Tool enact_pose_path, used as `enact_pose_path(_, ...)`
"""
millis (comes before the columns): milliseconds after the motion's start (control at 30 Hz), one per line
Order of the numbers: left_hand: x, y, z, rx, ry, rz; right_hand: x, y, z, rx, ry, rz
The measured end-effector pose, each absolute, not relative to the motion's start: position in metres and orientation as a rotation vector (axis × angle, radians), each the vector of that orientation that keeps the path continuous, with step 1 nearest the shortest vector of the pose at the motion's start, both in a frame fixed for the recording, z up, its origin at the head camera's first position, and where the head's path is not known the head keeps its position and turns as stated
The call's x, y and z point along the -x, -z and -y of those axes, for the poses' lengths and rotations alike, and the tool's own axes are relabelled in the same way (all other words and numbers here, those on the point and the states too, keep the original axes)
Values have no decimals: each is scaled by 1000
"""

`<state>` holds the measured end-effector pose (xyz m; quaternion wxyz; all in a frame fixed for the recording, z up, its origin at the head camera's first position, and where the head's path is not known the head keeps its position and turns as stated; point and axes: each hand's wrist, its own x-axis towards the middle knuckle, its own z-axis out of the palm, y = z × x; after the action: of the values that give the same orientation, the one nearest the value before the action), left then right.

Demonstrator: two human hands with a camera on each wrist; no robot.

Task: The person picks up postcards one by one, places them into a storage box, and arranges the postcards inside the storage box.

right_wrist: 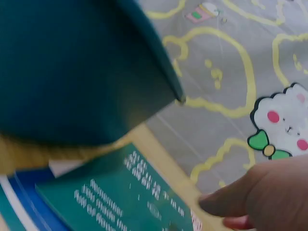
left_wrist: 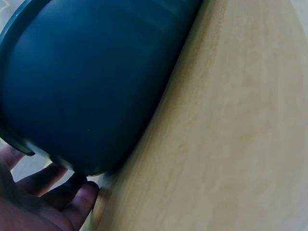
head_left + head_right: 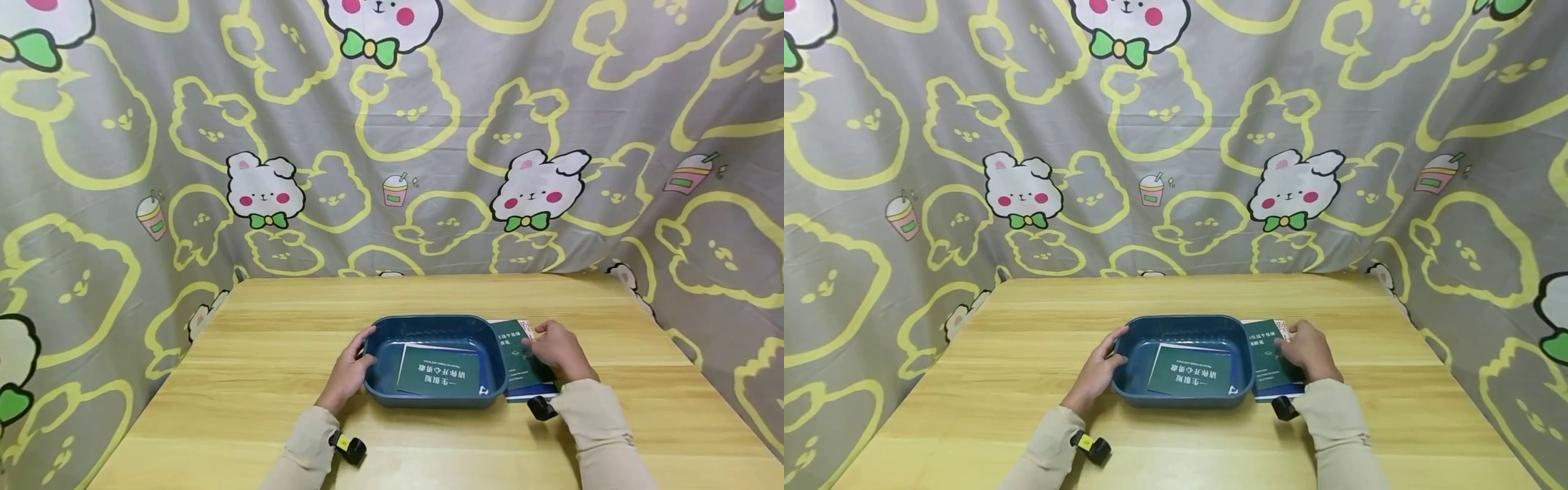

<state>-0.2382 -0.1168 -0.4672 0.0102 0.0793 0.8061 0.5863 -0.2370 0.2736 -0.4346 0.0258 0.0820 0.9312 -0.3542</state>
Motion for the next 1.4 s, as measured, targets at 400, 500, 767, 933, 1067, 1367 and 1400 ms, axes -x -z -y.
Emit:
enact_pose_path(400,239,468,116,-220,-1810,-2517,234,444,-284,-275,1093,-2735)
enact_pose_path(500,238,467,117,-230,-1816,-2513,234,445,-287,-292,1155,-2723)
enact_pose_path(767,236,463,118,-255,-1839,-2505,235,448,-292,-309,1543,-2681)
enact_pose_path(933,238,465,117,-259,-1837,-2508,236,447,-291,-323,1664,-2716)
enact_pose_path(1067,239,467,117,-265,-1830,-2518,239,445,-290,-355,1715,-2730)
enact_pose_path(1367,241,470,117,-272,-1835,-2519,239,437,-282,-465,1850,-2675)
enact_pose_path(1400,241,470,117,-270,-1836,-2517,239,437,-281,-467,1867,-2668)
